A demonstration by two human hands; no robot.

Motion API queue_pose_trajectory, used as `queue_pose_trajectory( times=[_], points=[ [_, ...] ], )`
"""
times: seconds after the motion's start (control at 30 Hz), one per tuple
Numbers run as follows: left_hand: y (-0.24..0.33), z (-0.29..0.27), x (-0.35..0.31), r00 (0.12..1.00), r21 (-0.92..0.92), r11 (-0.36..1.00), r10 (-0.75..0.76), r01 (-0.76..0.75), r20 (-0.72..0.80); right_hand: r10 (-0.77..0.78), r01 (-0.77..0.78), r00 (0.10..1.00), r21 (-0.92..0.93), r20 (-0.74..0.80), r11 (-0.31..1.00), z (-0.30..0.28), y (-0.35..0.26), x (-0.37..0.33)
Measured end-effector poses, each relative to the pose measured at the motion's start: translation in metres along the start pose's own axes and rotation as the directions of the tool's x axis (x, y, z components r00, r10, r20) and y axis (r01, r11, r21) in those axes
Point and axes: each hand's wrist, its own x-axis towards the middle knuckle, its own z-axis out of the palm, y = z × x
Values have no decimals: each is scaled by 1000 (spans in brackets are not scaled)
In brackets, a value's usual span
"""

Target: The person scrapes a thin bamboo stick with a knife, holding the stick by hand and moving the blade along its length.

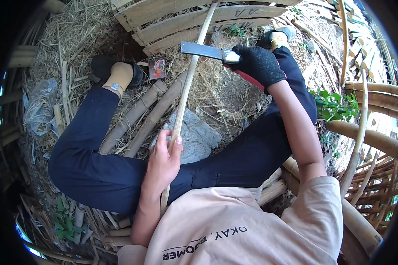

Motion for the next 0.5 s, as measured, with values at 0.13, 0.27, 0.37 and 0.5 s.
queue_pose_trajectory(
  times=[0.13, 0.27, 0.37, 0.5],
  points=[
    [-25, -19, -18, 953, -181, 964, -143, 195, 266, -59, 58, 998, -15, -29, 998, -2, 11, -2],
    [-25, -19, -17, 918, -360, 898, -105, 252, 382, -91, 92, 994, 17, -54, 996, -6, 7, -5],
    [-7, -10, -12, 915, -496, 801, -150, 335, 376, -104, 106, 994, 108, -24, 989, -5, -8, -12],
    [7, -5, -1, 885, -583, 696, -171, 420, 434, -94, 70, 985, 157, 147, 985, -5, -39, -18]
  ],
)
